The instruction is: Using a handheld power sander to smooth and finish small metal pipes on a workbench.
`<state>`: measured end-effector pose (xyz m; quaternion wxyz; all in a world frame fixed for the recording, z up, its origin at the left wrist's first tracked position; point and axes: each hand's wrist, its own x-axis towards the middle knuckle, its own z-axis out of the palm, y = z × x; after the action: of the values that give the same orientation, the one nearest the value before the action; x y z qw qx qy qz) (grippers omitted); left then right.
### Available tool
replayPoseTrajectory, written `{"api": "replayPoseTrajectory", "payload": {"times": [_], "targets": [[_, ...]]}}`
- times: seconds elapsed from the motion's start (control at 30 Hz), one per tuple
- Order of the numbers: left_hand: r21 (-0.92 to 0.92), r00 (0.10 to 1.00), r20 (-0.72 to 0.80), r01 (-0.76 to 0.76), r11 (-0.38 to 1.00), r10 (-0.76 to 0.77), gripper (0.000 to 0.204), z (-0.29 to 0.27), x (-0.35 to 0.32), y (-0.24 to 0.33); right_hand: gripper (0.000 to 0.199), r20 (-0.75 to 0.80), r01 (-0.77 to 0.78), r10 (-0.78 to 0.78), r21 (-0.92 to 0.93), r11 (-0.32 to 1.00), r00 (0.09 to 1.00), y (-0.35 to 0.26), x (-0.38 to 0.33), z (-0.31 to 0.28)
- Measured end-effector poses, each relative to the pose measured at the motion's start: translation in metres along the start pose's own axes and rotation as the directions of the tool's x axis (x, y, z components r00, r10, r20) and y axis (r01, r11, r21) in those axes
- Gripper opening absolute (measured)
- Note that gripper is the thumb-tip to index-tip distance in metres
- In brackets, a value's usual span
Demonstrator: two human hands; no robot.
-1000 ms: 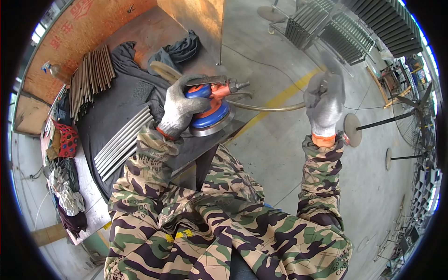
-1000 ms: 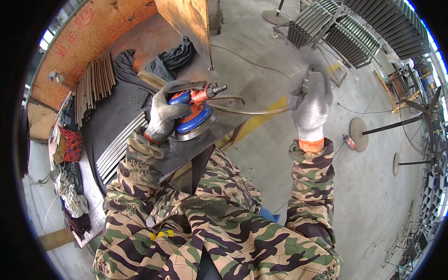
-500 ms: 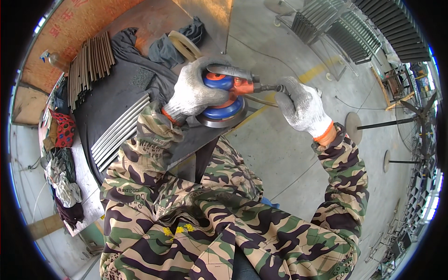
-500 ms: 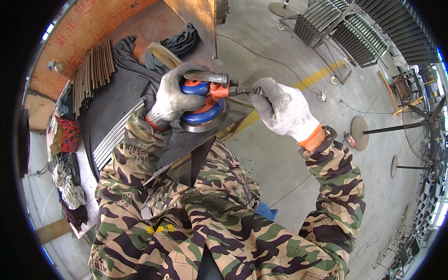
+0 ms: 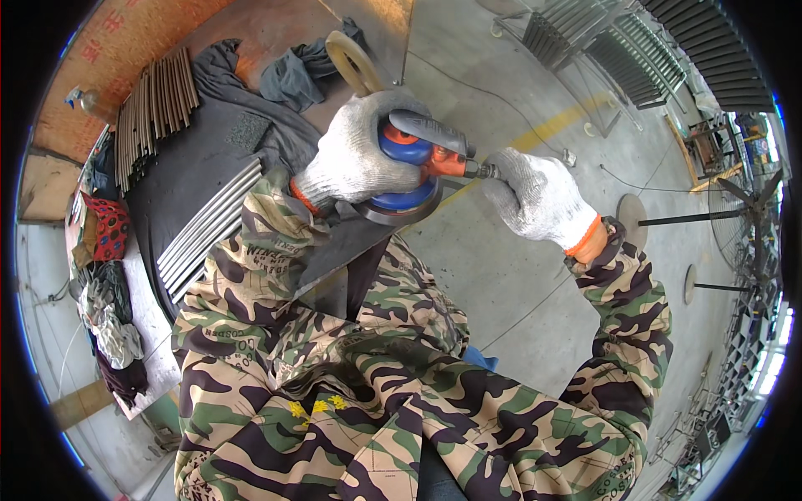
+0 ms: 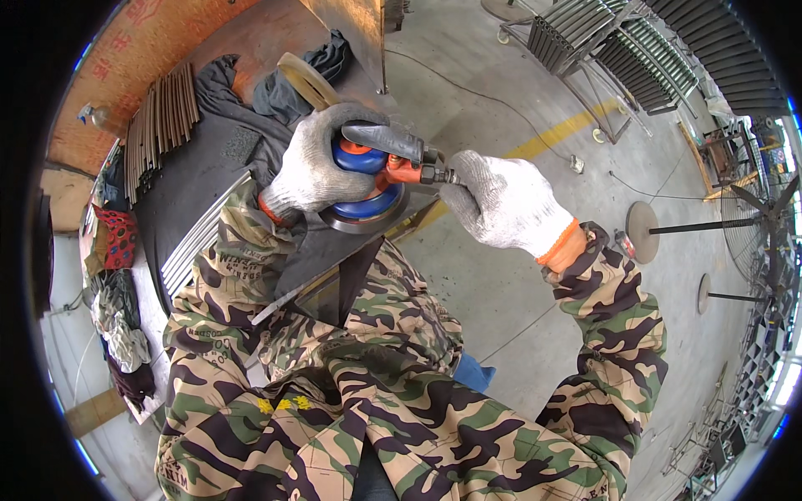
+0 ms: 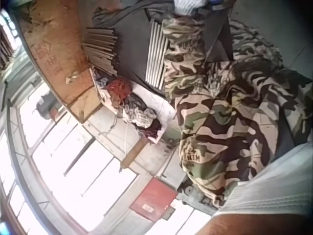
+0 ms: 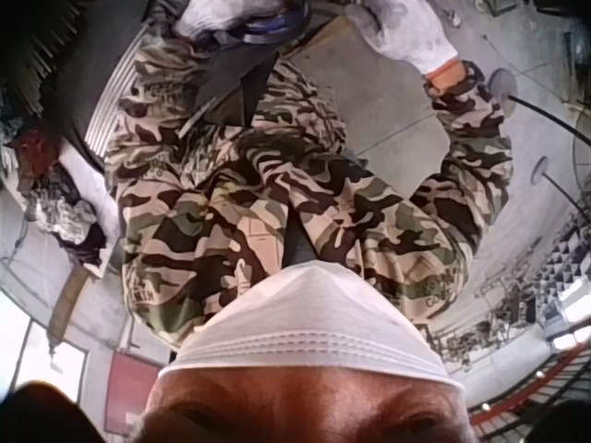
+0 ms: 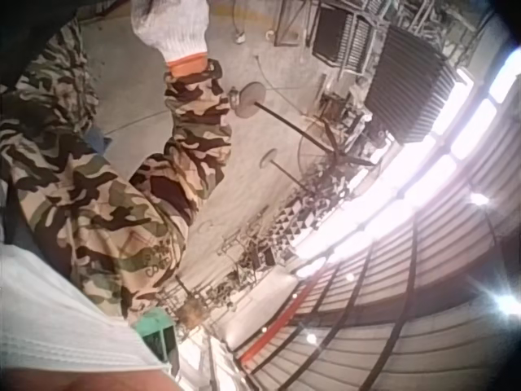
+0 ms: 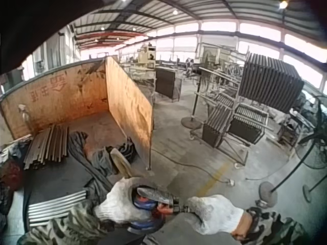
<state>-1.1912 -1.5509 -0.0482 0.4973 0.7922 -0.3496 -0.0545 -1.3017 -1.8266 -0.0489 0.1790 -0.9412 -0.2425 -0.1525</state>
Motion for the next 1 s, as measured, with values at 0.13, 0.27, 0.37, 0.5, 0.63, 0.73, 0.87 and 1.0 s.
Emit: {"api": "replayPoseTrajectory", "payload": {"times": [0.13, 0.27, 0.37, 0.5, 0.63, 0.73, 0.87, 1.0], "targets": [[0.008, 0.998, -0.018, -0.057, 0.998, 0.057, 0.058, 0.022, 0.004, -0.025, 0.022, 0.073, -0.071, 0.072, -0.017, 0.997, 0.995, -0.001, -0.011, 0.006], [0.038, 1.0, -0.02, 0.002, 0.999, -0.001, 0.057, 0.024, -0.005, -0.015, 0.02, 0.102, -0.091, 0.089, 0.013, 0.996, 0.991, -0.007, -0.021, 0.009], [0.077, 1.0, -0.024, -0.008, 0.997, 0.01, 0.053, 0.027, -0.012, -0.005, 0.022, 0.152, -0.092, 0.092, -0.008, 0.996, 0.984, -0.016, -0.019, 0.007], [0.064, 0.995, -0.097, -0.003, 0.998, 0.009, 0.053, 0.036, -0.021, 0.008, 0.023, 0.219, -0.121, 0.124, -0.029, 0.992, 0.968, -0.017, -0.018, 0.006], [0.121, 0.994, -0.032, -0.103, 0.987, 0.107, 0.056, 0.042, -0.021, -0.002, 0.025, 0.379, -0.263, 0.228, 0.044, 0.964, 0.897, -0.021, -0.03, 0.024], [0.028, 1.0, 0.011, -0.025, 0.999, 0.024, 0.056, 0.045, -0.017, -0.006, 0.029, 0.408, -0.343, 0.26, 0.142, 0.929, 0.875, -0.021, -0.031, 0.021], [-0.016, 0.995, -0.013, -0.102, 0.995, 0.101, 0.054, 0.04, -0.026, -0.008, 0.039, 0.389, -0.42, 0.29, 0.309, 0.853, 0.874, -0.02, -0.035, 0.011], [-0.008, 0.998, -0.034, -0.052, 0.999, 0.052, 0.058, 0.052, -0.019, -0.012, 0.038, 0.226, -0.334, 0.286, 0.211, 0.919, 0.931, -0.014, -0.044, 0.018]]}}
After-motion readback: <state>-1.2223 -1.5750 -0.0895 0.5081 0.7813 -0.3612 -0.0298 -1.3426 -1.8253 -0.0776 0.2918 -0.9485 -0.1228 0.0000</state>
